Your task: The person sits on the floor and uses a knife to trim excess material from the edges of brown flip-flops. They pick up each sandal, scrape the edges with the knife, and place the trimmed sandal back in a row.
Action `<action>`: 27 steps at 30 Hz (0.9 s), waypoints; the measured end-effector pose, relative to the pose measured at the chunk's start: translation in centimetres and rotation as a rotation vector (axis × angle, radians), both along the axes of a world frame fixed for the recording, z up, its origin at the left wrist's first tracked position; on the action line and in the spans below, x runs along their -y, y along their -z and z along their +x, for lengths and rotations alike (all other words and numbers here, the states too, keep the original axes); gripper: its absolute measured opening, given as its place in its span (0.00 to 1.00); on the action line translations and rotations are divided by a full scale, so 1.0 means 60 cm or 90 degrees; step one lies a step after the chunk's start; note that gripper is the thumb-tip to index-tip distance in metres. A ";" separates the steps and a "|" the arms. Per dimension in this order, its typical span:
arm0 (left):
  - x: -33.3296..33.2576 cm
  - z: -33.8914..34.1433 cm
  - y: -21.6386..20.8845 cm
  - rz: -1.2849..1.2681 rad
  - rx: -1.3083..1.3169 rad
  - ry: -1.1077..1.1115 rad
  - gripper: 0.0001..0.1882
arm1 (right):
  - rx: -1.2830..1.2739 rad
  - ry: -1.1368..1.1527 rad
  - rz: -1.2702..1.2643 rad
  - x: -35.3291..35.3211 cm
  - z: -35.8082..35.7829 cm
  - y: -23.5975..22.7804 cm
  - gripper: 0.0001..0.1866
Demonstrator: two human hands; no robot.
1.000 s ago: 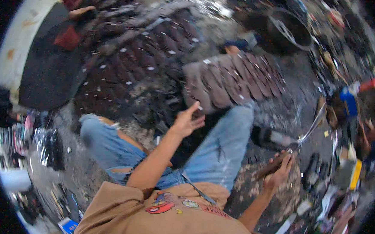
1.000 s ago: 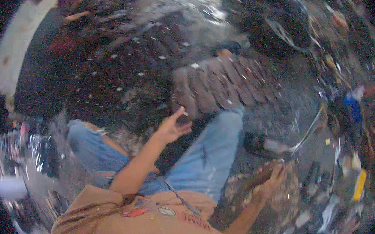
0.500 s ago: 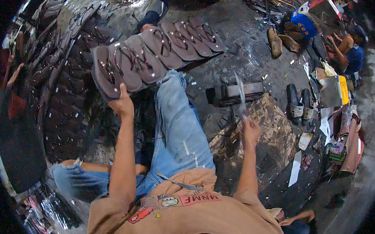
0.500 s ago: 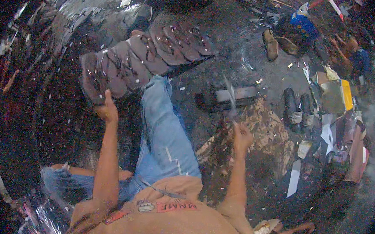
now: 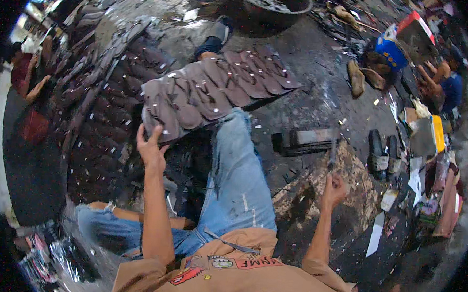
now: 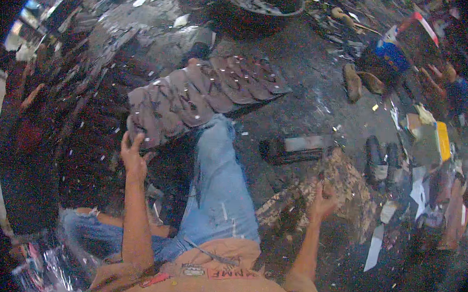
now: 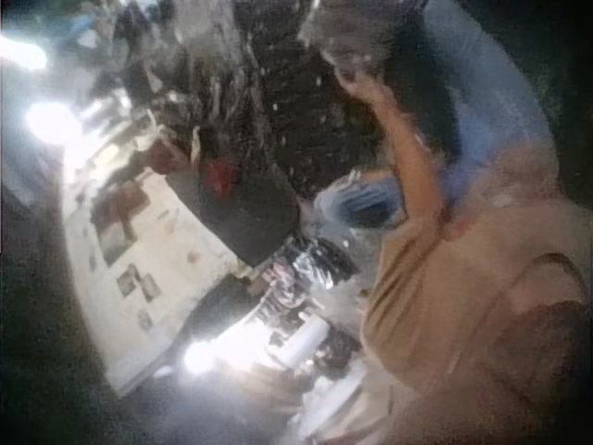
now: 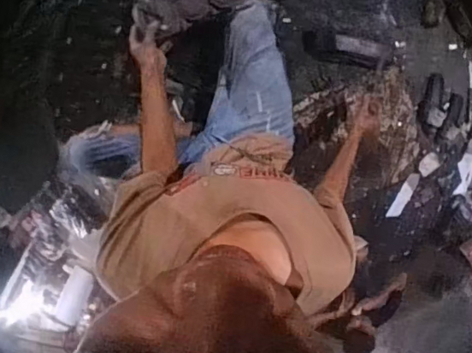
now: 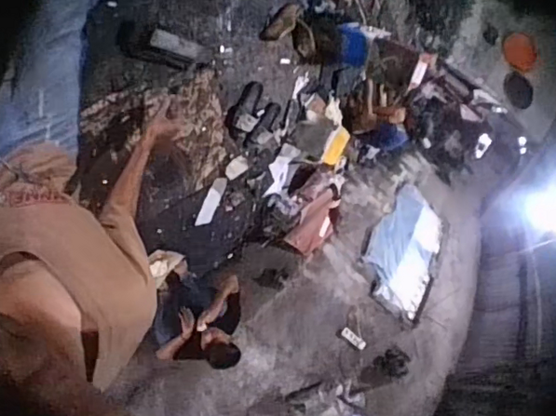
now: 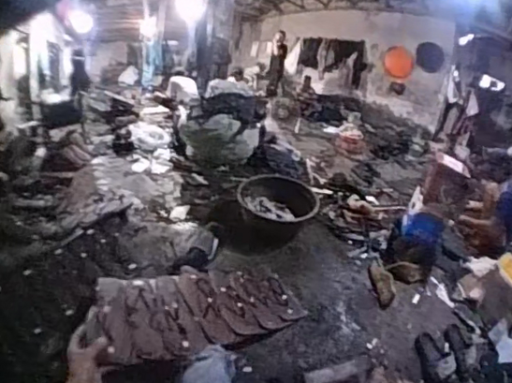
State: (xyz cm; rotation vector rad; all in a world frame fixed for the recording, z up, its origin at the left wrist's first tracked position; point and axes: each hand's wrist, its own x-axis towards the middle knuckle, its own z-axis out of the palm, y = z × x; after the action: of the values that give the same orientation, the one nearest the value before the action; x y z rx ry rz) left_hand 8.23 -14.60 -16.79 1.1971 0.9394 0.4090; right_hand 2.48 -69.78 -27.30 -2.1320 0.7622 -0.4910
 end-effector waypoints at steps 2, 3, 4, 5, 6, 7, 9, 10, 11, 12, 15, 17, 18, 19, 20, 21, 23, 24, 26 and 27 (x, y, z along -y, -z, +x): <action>-0.026 0.009 0.025 -0.020 -0.061 0.120 0.43 | 0.017 -0.128 -0.323 -0.028 0.067 -0.031 0.19; -0.037 0.009 0.043 -0.023 -0.067 0.147 0.46 | 0.047 -0.145 -0.348 -0.029 0.092 -0.015 0.22; -0.052 0.010 0.075 0.044 -0.110 0.163 0.50 | 0.079 -0.162 -0.373 -0.014 0.122 0.013 0.25; -0.023 0.015 0.057 0.068 -0.105 0.160 0.54 | 0.105 -0.167 -0.408 0.003 0.138 0.039 0.28; -0.021 0.015 0.057 0.040 -0.058 0.175 0.55 | 0.111 -0.165 -0.510 0.006 0.140 0.059 0.28; -0.016 0.017 0.061 0.045 -0.076 0.149 0.55 | 0.113 -0.162 -0.617 0.017 0.118 0.077 0.29; -0.018 0.020 0.065 0.043 -0.088 0.099 0.52 | 0.053 -0.256 -0.576 -0.001 0.046 0.096 0.28; -0.018 0.021 0.068 0.029 -0.077 0.081 0.51 | -0.016 -0.344 -0.438 -0.039 0.000 0.091 0.28; -0.019 0.022 0.072 0.015 -0.066 0.066 0.49 | -0.043 -0.351 -0.357 -0.088 -0.019 0.062 0.27; -0.023 0.019 0.076 0.044 -0.076 0.063 0.47 | -0.072 -0.359 -0.279 -0.135 -0.037 0.018 0.25; -0.013 0.015 0.032 0.164 -0.110 0.065 0.39 | -0.062 -0.325 -0.176 -0.208 -0.015 -0.094 0.21; -0.024 -0.003 -0.026 0.184 -0.144 0.071 0.37 | -0.017 -0.329 -0.058 -0.292 0.037 -0.218 0.18; -0.033 -0.014 -0.044 0.198 -0.162 0.070 0.37 | -0.055 -0.358 0.088 -0.332 0.037 -0.280 0.18; -0.038 -0.022 -0.048 0.224 -0.184 0.074 0.33 | -0.085 -0.378 0.234 -0.366 0.036 -0.327 0.18; -0.036 -0.024 -0.064 0.197 -0.177 0.080 0.31 | -0.120 -0.398 0.380 -0.402 0.035 -0.348 0.18; -0.027 -0.031 -0.084 0.166 -0.180 0.091 0.30 | -0.183 -0.486 0.427 -0.433 0.028 -0.348 0.17; -0.041 -0.054 -0.078 0.104 -0.199 0.097 0.26 | -0.203 -0.642 0.411 -0.510 0.010 -0.318 0.14; -0.038 -0.059 -0.077 0.071 -0.192 0.096 0.25 | -0.149 -0.694 0.344 -0.545 -0.002 -0.286 0.14; -0.036 -0.054 -0.093 0.022 -0.170 0.100 0.23 | -0.239 -0.725 0.330 -0.575 -0.017 -0.256 0.13; -0.034 -0.053 -0.095 0.013 -0.152 0.098 0.22 | -0.290 -0.739 0.321 -0.581 -0.023 -0.249 0.14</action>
State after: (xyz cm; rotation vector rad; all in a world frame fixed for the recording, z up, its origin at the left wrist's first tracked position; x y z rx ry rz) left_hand 5.03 -12.55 -11.06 1.3476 1.0406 0.1542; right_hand 1.11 -34.91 -12.39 -1.8195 -0.2063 0.7379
